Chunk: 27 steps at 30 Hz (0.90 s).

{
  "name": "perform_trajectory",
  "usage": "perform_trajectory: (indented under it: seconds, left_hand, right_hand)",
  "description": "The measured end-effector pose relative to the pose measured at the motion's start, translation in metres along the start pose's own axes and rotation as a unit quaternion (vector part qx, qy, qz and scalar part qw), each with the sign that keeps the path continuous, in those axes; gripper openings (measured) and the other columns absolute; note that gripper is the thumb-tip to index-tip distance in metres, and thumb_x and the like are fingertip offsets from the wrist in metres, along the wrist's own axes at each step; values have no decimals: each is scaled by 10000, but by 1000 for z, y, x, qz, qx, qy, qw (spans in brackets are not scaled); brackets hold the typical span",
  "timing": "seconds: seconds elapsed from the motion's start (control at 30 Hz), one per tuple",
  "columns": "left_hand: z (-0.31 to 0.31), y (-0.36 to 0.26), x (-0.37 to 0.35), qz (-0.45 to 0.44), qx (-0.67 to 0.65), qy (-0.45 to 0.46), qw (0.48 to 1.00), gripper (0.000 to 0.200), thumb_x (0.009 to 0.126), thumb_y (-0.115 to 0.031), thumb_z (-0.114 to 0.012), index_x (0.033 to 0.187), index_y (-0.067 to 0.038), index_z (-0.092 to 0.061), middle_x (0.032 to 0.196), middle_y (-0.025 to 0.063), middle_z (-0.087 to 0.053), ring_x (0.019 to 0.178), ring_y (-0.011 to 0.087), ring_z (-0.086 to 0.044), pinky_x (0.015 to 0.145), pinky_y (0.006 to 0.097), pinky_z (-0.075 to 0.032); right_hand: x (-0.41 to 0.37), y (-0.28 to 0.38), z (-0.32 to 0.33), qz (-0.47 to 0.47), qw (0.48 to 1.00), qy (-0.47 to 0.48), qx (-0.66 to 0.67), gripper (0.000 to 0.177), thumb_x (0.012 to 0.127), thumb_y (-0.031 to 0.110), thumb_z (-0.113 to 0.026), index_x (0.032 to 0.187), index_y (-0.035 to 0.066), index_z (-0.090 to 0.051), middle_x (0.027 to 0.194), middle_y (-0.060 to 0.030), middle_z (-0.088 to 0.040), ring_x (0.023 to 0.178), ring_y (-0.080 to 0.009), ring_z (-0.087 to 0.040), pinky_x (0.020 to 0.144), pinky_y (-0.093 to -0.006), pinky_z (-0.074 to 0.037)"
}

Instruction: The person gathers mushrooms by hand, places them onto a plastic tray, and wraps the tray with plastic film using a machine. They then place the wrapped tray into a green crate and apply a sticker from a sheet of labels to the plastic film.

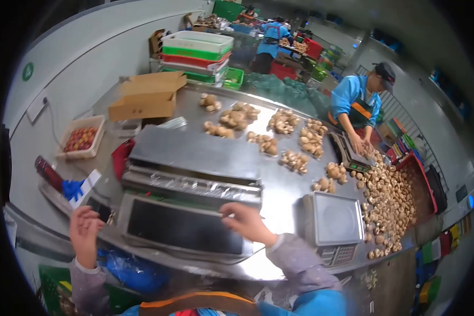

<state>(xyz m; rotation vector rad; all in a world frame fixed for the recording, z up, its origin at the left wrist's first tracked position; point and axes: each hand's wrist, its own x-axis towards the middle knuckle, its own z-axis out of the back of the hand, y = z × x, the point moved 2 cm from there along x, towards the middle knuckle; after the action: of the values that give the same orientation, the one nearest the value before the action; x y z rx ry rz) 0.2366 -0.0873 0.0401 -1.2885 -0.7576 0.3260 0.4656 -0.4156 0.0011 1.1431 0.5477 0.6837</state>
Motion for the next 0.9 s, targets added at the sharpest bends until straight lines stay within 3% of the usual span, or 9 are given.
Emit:
perform_trajectory:
  seconds: [0.17, 0.27, 0.33, 0.4, 0.43, 0.53, 0.6, 0.7, 0.9]
  left_hand:
    - [-235, -34, 59, 93, -82, 276, 953, 301, 791, 16, -627, 1073, -10, -524, 941, 70, -593, 869, 121, -581, 778, 246, -480]
    - [-360, -31, 88, 117, -12, 398, 910, 322, 796, -68, -652, 1090, 1, -543, 993, 80, -593, 880, 127, -576, 797, 259, -476]
    - [-430, -9, 96, 96, 14, 422, 901, 329, 784, -139, -670, 1068, -12, -564, 959, 99, -616, 829, 143, -594, 766, 256, -479]
    - [-488, 16, 100, 63, 51, 441, 894, 366, 774, -196, -677, 1078, -32, -554, 970, 124, -616, 870, 195, -601, 789, 302, -482]
    - [-512, 28, 104, 70, 59, 438, 895, 366, 774, -196, -677, 1078, -32, -554, 970, 124, -616, 870, 195, -601, 789, 302, -482]
    - [-564, 72, 104, 130, 156, 473, 857, 465, 785, -228, -679, 1169, -43, -493, 1064, 156, -583, 987, 238, -578, 863, 337, -468]
    - [-590, 102, 106, 205, 225, 478, 824, 602, 752, -285, -703, 1233, -54, -425, 1137, 181, -545, 1054, 268, -545, 888, 354, -453]
    - [-615, 151, 103, 252, 256, 453, 816, 750, 700, -329, -739, 1279, -35, -365, 1209, 214, -489, 1101, 284, -515, 903, 358, -443]
    - [-641, 218, 77, 283, 319, 423, 799, 1081, 551, -379, -822, 1332, 65, -221, 1261, 263, -434, 1158, 334, -463, 969, 349, -388]
  right_hand:
    - [0, -99, 262, -258, 955, -146, 4, 301, 802, 96, -585, 1084, -5, -550, 868, -113, -616, 721, -176, -636, 589, -281, -528]
    - [14, -191, 377, -294, 931, -203, -75, 310, 797, -5, -545, 1093, -96, -523, 861, -178, -633, 723, -231, -660, 590, -292, -547]
    - [30, -278, 432, -314, 915, -252, -15, 331, 747, -7, -558, 1072, -67, -574, 860, -188, -640, 700, -240, -665, 564, -311, -535]
    - [47, -336, 461, -335, 889, -239, -201, 349, 709, 54, -597, 1045, -40, -608, 884, -199, -651, 752, -255, -666, 648, -333, -531]
    - [58, -404, 482, -281, 892, -237, -263, 443, 710, -13, -605, 1136, -97, -515, 711, -166, -637, 605, -247, -648, 522, -329, -542]
    - [89, -476, 486, -255, 904, -260, -223, 442, 711, -8, -604, 1136, -92, -520, 699, -165, -637, 594, -230, -645, 518, -316, -532]
    - [105, -429, 467, -298, 914, -212, -178, 524, 668, 62, -679, 1147, -69, -512, 742, -159, -648, 632, -213, -651, 539, -313, -526]
    - [111, -410, 451, -195, 907, -218, -301, 476, 617, 88, -721, 1059, -12, -573, 763, -139, -665, 685, -210, -655, 617, -327, -521]
    - [98, -365, 426, -211, 956, -107, -174, 403, 643, 5, -643, 1043, 49, -626, 842, -141, -674, 798, -242, -653, 730, -317, -501]
